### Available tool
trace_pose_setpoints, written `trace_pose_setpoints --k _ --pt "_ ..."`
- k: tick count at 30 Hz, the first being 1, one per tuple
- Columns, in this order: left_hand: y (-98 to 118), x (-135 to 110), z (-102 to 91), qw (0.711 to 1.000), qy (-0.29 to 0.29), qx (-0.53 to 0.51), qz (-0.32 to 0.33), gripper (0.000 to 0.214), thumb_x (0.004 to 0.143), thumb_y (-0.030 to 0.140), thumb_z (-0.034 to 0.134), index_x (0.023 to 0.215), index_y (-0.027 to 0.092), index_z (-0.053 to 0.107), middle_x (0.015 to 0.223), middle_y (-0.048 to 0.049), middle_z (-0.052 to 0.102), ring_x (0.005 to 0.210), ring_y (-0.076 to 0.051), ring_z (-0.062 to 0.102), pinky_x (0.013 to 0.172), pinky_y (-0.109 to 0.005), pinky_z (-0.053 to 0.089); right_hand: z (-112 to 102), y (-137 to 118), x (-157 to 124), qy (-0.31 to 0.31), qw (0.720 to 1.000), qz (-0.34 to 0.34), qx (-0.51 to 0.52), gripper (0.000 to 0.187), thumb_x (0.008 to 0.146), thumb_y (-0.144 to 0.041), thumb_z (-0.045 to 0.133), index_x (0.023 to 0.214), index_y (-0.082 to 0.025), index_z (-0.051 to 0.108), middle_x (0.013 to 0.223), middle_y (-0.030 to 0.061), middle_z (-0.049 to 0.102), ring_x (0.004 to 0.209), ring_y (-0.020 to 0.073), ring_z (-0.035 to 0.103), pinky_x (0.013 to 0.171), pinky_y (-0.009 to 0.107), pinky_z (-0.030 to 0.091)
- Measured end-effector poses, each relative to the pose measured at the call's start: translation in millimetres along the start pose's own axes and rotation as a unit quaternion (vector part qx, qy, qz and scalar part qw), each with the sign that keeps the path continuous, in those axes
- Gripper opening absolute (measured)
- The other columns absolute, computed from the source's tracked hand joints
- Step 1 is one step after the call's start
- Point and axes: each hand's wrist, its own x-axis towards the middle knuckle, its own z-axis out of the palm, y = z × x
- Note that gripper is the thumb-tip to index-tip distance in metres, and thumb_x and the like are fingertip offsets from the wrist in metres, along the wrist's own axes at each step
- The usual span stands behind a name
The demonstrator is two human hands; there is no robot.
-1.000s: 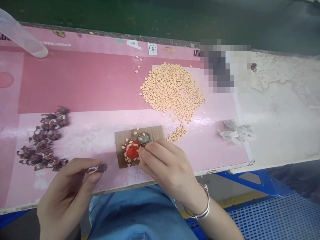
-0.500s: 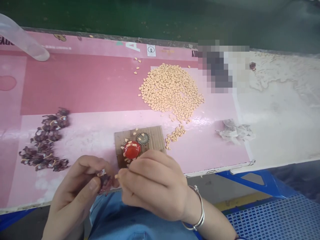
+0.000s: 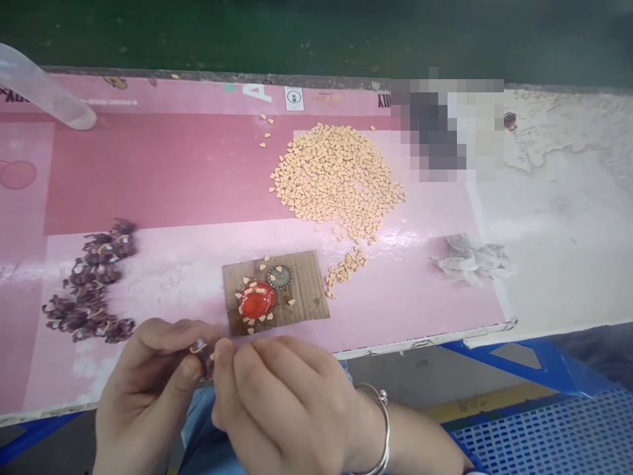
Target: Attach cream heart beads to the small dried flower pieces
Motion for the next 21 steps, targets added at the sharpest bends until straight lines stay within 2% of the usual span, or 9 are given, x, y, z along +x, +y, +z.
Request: trace_pose_setpoints --k 3,5,8,10,11,14,17,19,21 --pt "4 0 -0.2 0.997 -0.009 0.053 0.064 0.021 0.100 0.051 0.077 0.097 0.030 0.077 0.089 0.0003 0.080 0.074 -0.013 0.079 0.064 -0.016 0.065 4 4 0 0.044 0.998 0.041 -0.008 0.017 0.099 -0.003 0.072 0.097 -0.016 0.083 0.084 0.0016 0.083 0.076 0.0154 0.080 0.068 0.026 0.070" --pt "12 4 -7.3 0.989 -0.020 0.102 0.103 0.019 0.102 0.050 0.074 0.099 0.031 0.077 0.090 0.0007 0.081 0.077 -0.014 0.080 0.069 -0.019 0.067 3 20 3 0.004 0.997 -0.037 0.063 0.019 0.105 -0.009 0.064 0.107 -0.014 0.083 0.087 0.0026 0.084 0.079 0.0141 0.081 0.073 0.023 0.070" --pt "32 35 -25.6 0.957 -0.052 0.232 0.164 0.025 0.101 0.054 0.073 0.099 0.030 0.077 0.085 -0.0002 0.080 0.076 -0.016 0.080 0.075 -0.025 0.068 -7 53 1 -0.009 0.996 -0.027 0.088 0.029 0.108 -0.008 0.052 0.123 -0.015 0.077 0.100 0.0051 0.085 0.087 0.0136 0.082 0.078 0.022 0.070" --pt "51 78 -33.8 0.919 -0.065 0.335 0.197 0.030 0.097 0.057 0.074 0.097 0.027 0.076 0.084 -0.0017 0.081 0.077 -0.020 0.080 0.076 -0.031 0.068 -14 71 -6 0.042 0.997 0.022 0.068 0.031 0.104 -0.004 0.054 0.122 -0.017 0.076 0.105 0.0066 0.085 0.087 0.0144 0.083 0.078 0.023 0.070" --pt "62 106 -34.3 0.902 -0.033 0.371 0.219 0.036 0.097 0.060 0.070 0.098 0.024 0.075 0.086 -0.0031 0.081 0.079 -0.021 0.080 0.074 -0.033 0.067 -17 77 -11 0.070 0.995 0.044 0.062 0.032 0.102 -0.002 0.057 0.121 -0.018 0.077 0.103 0.0064 0.085 0.085 0.0148 0.083 0.077 0.022 0.070" --pt "96 199 -20.3 0.876 -0.008 0.429 0.220 0.037 0.103 0.051 0.062 0.118 0.018 0.071 0.105 -0.0025 0.082 0.104 -0.023 0.080 0.097 -0.040 0.064 -23 86 -27 0.130 0.986 0.089 0.051 0.032 0.098 0.000 0.061 0.112 -0.022 0.080 0.095 0.0046 0.083 0.076 0.0164 0.082 0.070 0.023 0.070" --pt "118 281 1.8 0.854 0.017 0.461 0.240 0.038 0.111 0.042 0.055 0.132 0.013 0.066 0.119 -0.0057 0.078 0.121 -0.025 0.074 0.111 -0.048 0.058 -27 89 -42 0.121 0.987 0.101 0.034 0.032 0.099 -0.002 0.060 0.112 -0.023 0.080 0.093 0.0050 0.084 0.072 0.0174 0.082 0.064 0.022 0.071" --pt "124 319 11.5 0.843 0.032 0.478 0.245 0.041 0.113 0.042 0.054 0.137 0.011 0.065 0.132 -0.0101 0.072 0.126 -0.030 0.071 0.110 -0.053 0.059 -31 92 -53 0.103 0.990 0.100 0.014 0.029 0.101 -0.005 0.061 0.114 -0.023 0.079 0.094 0.0058 0.084 0.071 0.0177 0.082 0.061 0.020 0.069" --pt "124 346 16.0 0.833 0.049 0.496 0.240 0.044 0.113 0.046 0.052 0.136 0.012 0.067 0.138 -0.0106 0.069 0.127 -0.031 0.070 0.109 -0.052 0.060 -37 97 -63 0.106 0.987 0.118 -0.007 0.026 0.101 -0.008 0.061 0.112 -0.023 0.079 0.093 0.0060 0.084 0.070 0.0186 0.083 0.062 0.021 0.070"
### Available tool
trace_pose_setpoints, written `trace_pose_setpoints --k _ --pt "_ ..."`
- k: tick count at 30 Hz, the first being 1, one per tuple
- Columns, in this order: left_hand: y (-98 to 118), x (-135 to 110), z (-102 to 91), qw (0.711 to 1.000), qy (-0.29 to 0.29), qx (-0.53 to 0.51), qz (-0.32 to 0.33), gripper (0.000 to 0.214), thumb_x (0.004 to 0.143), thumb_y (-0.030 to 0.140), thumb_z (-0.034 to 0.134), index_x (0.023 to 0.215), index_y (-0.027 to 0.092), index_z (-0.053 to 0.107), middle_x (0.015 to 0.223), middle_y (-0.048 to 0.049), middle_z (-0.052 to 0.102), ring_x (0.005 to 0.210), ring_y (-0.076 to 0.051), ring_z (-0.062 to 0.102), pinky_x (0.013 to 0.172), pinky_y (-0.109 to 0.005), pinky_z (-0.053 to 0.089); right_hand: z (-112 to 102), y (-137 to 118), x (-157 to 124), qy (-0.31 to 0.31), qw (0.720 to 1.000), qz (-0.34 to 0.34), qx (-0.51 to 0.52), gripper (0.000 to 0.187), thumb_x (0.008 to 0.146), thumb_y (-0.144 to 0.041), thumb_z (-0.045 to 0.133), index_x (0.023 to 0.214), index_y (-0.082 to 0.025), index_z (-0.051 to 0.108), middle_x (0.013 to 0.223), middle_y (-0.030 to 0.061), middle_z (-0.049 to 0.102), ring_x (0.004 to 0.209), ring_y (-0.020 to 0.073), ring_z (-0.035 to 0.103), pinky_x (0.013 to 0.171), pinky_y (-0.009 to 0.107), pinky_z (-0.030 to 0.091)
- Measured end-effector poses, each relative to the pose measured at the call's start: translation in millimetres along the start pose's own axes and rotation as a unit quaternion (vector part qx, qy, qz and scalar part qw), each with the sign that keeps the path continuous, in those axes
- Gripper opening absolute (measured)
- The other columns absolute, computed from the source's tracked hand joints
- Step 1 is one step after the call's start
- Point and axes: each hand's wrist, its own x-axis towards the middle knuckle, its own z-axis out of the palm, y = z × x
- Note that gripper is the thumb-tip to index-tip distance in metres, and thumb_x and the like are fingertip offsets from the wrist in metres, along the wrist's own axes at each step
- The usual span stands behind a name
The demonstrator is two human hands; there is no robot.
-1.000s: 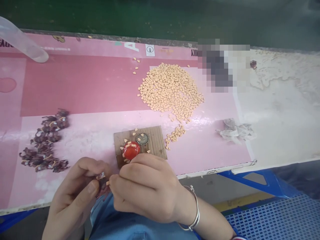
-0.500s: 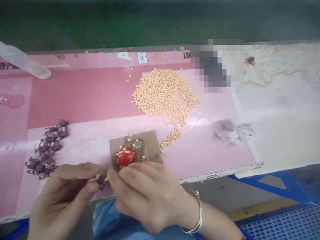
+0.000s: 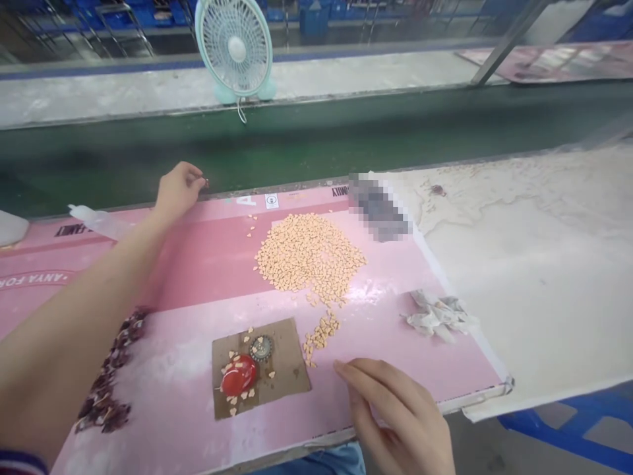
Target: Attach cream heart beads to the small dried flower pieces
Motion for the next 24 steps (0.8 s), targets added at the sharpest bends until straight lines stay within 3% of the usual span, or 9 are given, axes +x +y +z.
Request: trace_pose_setpoints --k 3,6,8,11,14,16,19,24 --pt "-8 15 9.8 0.999 0.009 0.032 -0.022 0.042 0.108 0.045 0.064 0.137 0.015 0.068 0.140 -0.0118 0.068 0.124 -0.029 0.070 0.108 -0.052 0.062 -9 10 -7 0.025 0.999 0.033 -0.007 0.024 0.101 -0.009 0.060 0.105 -0.024 0.079 0.088 0.0053 0.083 0.065 0.0188 0.081 0.061 0.021 0.069" --pt "-12 3 5.8 0.998 0.021 0.049 -0.029 0.045 0.102 0.042 0.074 0.139 0.018 0.065 0.145 -0.0150 0.066 0.128 -0.030 0.068 0.109 -0.055 0.061 -11 18 -12 0.005 0.999 0.043 0.014 0.025 0.101 -0.009 0.061 0.108 -0.024 0.079 0.089 0.0049 0.082 0.066 0.0182 0.081 0.059 0.021 0.068" --pt "-16 -24 -7.8 0.998 0.013 0.052 -0.016 0.041 0.109 0.043 0.060 0.138 0.014 0.066 0.145 -0.0131 0.066 0.132 -0.030 0.066 0.116 -0.052 0.056 -8 20 -15 -0.012 0.998 0.046 0.029 0.026 0.101 -0.008 0.062 0.112 -0.025 0.079 0.092 0.0052 0.082 0.070 0.0187 0.082 0.062 0.022 0.068" --pt "-24 -85 -41.7 0.998 -0.042 0.048 0.017 0.054 0.111 0.049 0.037 0.132 0.012 0.070 0.135 -0.0055 0.070 0.127 -0.028 0.066 0.117 -0.043 0.053 -2 19 -13 -0.020 0.997 0.056 0.047 0.027 0.102 -0.008 0.062 0.114 -0.026 0.079 0.096 0.0053 0.082 0.073 0.0190 0.082 0.067 0.024 0.070" --pt "-36 -151 -75.1 0.995 -0.087 0.056 0.018 0.049 0.099 0.056 0.046 0.112 0.020 0.076 0.111 -0.0070 0.078 0.102 -0.028 0.072 0.098 -0.041 0.060 6 13 -2 -0.015 0.996 0.053 0.065 0.026 0.101 -0.008 0.063 0.111 -0.026 0.080 0.093 0.0040 0.082 0.070 0.0179 0.081 0.067 0.024 0.069" --pt "-46 -186 -86.6 0.994 -0.093 0.065 0.000 0.042 0.092 0.058 0.052 0.099 0.024 0.076 0.097 -0.0094 0.078 0.085 -0.028 0.072 0.080 -0.039 0.061 10 9 9 -0.003 0.996 0.042 0.075 0.026 0.099 -0.007 0.063 0.105 -0.026 0.081 0.089 0.0032 0.083 0.067 0.0175 0.080 0.063 0.023 0.068" --pt "-57 -219 -83.9 0.993 -0.091 0.068 -0.012 0.046 0.091 0.067 0.054 0.095 0.027 0.076 0.094 -0.0102 0.079 0.082 -0.030 0.074 0.071 -0.039 0.059 13 5 20 0.005 0.996 0.024 0.084 0.027 0.096 -0.005 0.063 0.100 -0.026 0.081 0.086 0.0028 0.083 0.063 0.0175 0.079 0.058 0.023 0.067" --pt "-61 -238 -67.7 0.993 -0.085 0.077 0.009 0.048 0.096 0.068 0.050 0.102 0.029 0.078 0.106 -0.0101 0.081 0.097 -0.033 0.077 0.090 -0.043 0.060 13 12 9 -0.010 0.997 0.038 0.062 0.025 0.101 -0.008 0.061 0.107 -0.024 0.079 0.090 0.0050 0.082 0.070 0.0174 0.080 0.052 0.020 0.062"
